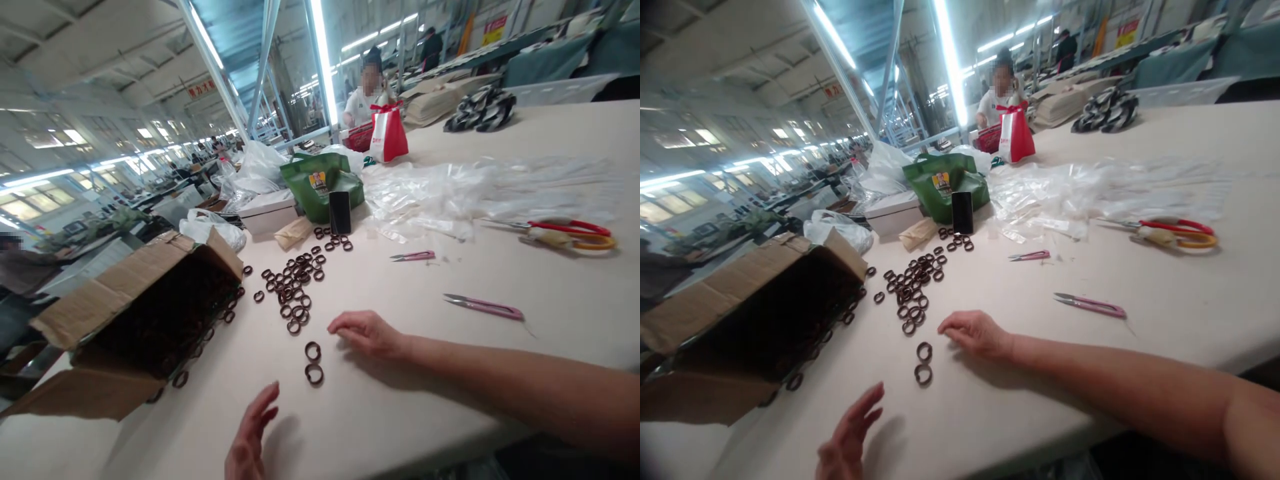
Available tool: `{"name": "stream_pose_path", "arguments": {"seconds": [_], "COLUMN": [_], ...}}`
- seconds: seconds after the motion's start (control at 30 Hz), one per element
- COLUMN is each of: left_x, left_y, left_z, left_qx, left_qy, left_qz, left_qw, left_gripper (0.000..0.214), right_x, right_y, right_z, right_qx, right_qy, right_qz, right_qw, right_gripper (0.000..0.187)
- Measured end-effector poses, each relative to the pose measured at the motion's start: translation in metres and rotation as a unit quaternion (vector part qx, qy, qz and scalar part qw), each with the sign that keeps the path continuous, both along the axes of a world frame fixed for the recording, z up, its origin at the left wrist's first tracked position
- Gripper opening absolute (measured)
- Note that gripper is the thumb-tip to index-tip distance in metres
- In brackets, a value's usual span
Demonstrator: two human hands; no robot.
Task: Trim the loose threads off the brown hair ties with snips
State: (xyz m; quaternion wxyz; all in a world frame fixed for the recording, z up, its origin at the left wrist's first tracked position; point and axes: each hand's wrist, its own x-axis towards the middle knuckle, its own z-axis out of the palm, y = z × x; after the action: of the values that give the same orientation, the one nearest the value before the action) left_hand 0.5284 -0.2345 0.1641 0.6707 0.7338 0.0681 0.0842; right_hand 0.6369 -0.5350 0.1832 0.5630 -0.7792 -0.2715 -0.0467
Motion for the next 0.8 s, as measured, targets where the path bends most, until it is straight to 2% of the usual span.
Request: {"name": "stream_pose_path", "arguments": {"seconds": [0.1,0.17,0.27,0.33,0.47,0.53,0.63,0.8], "left_x": [0.061,0.102,0.161,0.197,0.259,0.282,0.306,0.319], "left_y": [0.011,0.017,0.022,0.022,0.007,-0.003,-0.015,-0.022], "left_z": [0.005,0.003,-0.001,-0.002,-0.002,-0.003,-0.007,-0.005], "left_qx": [0.023,0.099,0.241,0.294,0.349,0.367,0.387,0.409], "left_qy": [-0.027,-0.033,-0.047,-0.057,-0.064,-0.062,-0.057,-0.057], "left_qz": [0.044,0.057,0.051,0.037,0.013,0.007,-0.017,-0.069], "left_qw": [0.998,0.993,0.968,0.953,0.935,0.928,0.920,0.908], "left_gripper": [0.075,0.070,0.062,0.058,0.056,0.057,0.057,0.058], "right_x": [0.047,0.066,0.083,0.094,0.122,0.138,0.159,0.189], "right_y": [-0.004,-0.010,-0.024,-0.036,-0.066,-0.078,-0.085,-0.076], "right_z": [-0.009,-0.011,-0.014,-0.017,-0.023,-0.025,-0.026,-0.022], "right_qx": [0.031,0.047,0.053,0.039,-0.028,-0.063,-0.113,-0.170], "right_qy": [0.017,0.005,-0.027,-0.065,-0.100,-0.091,-0.080,-0.080], "right_qz": [-0.117,-0.154,-0.197,-0.230,-0.321,-0.350,-0.353,-0.310], "right_qw": [0.993,0.987,0.979,0.970,0.942,0.930,0.925,0.932], "right_gripper": [0.026,0.025,0.024,0.022,0.022,0.023,0.024,0.030]}}
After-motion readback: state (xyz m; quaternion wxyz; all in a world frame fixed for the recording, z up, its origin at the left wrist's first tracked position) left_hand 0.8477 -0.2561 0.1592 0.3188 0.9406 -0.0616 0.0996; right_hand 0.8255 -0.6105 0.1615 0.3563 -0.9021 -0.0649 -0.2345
